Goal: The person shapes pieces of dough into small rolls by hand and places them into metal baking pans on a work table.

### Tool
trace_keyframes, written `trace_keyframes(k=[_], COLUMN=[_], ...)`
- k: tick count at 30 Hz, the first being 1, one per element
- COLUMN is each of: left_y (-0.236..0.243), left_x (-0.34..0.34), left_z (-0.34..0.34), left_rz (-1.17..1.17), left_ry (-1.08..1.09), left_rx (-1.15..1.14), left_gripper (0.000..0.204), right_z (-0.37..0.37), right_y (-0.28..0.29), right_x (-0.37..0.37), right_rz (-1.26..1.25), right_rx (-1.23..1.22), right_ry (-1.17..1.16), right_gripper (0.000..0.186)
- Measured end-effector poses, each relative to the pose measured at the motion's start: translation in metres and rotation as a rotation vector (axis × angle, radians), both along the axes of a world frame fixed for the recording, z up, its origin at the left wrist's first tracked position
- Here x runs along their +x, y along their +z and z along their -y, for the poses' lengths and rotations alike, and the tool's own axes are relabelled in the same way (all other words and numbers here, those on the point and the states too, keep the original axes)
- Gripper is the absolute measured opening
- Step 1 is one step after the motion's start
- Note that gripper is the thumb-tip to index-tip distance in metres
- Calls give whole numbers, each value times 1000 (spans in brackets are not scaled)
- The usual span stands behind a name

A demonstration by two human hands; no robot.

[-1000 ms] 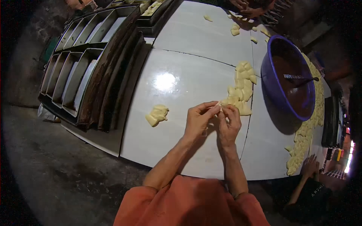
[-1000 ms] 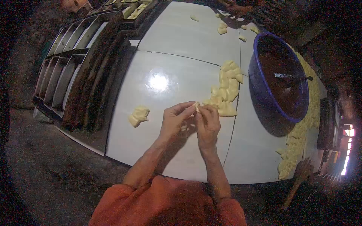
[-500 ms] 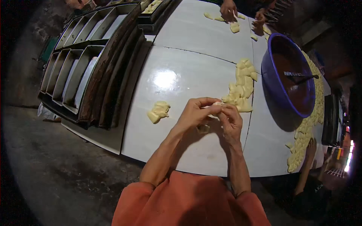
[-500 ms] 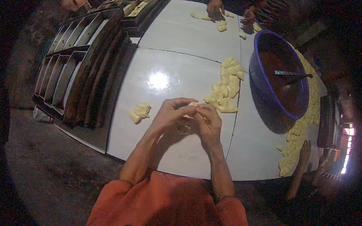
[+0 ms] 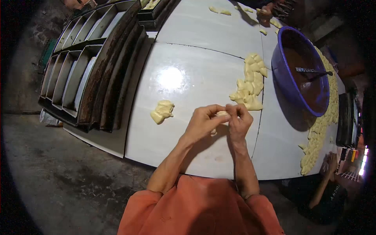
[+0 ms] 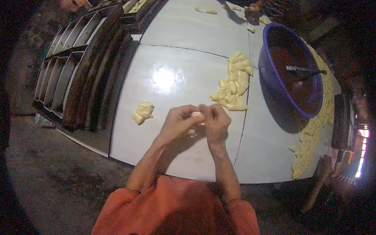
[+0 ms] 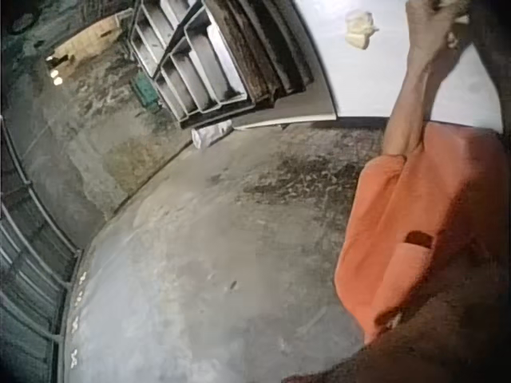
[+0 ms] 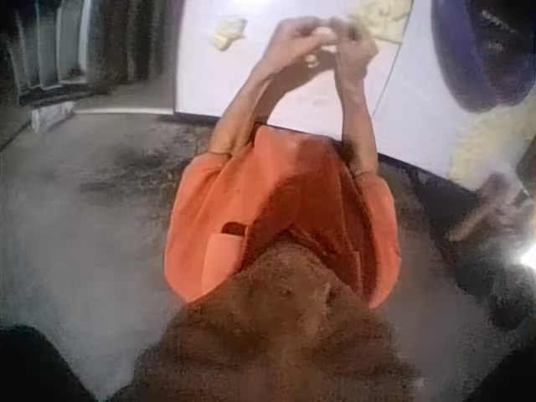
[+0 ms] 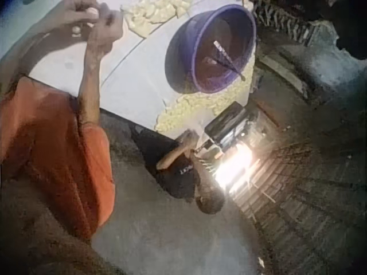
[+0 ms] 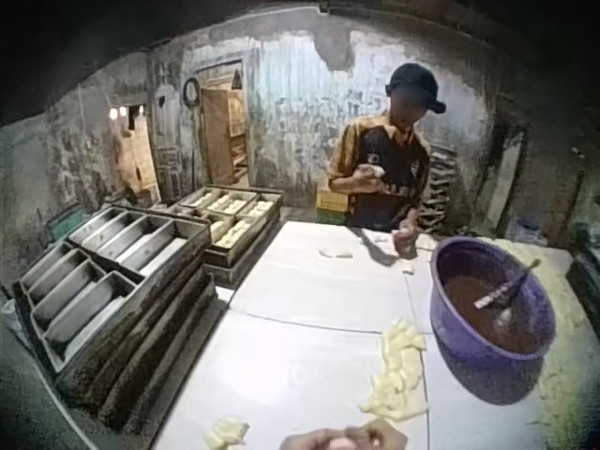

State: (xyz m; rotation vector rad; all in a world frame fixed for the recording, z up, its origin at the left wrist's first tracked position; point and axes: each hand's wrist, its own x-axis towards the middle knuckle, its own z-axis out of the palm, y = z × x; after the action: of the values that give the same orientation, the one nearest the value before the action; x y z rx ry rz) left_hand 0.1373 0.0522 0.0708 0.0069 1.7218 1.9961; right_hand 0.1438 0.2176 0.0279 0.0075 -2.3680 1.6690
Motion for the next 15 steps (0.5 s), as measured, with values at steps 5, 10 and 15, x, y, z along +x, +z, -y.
trace_keyframes(k=[5,10,15], left_y=[-9,-1,-12], left_x=[3,17,19], left_z=[8,17,44], left_rz=[110,-94,-336], left_ry=[61,261,242], left_rx=[86,-215,-469], left_gripper=[34,40,34], right_z=[4,-27,-25], right_y=[65,55,39], right_x=[15,29,27], right_rz=[-19,445,433], right_rx=[11,-186,213], right_ry=[201,193,358], right_gripper=[25,25,24])
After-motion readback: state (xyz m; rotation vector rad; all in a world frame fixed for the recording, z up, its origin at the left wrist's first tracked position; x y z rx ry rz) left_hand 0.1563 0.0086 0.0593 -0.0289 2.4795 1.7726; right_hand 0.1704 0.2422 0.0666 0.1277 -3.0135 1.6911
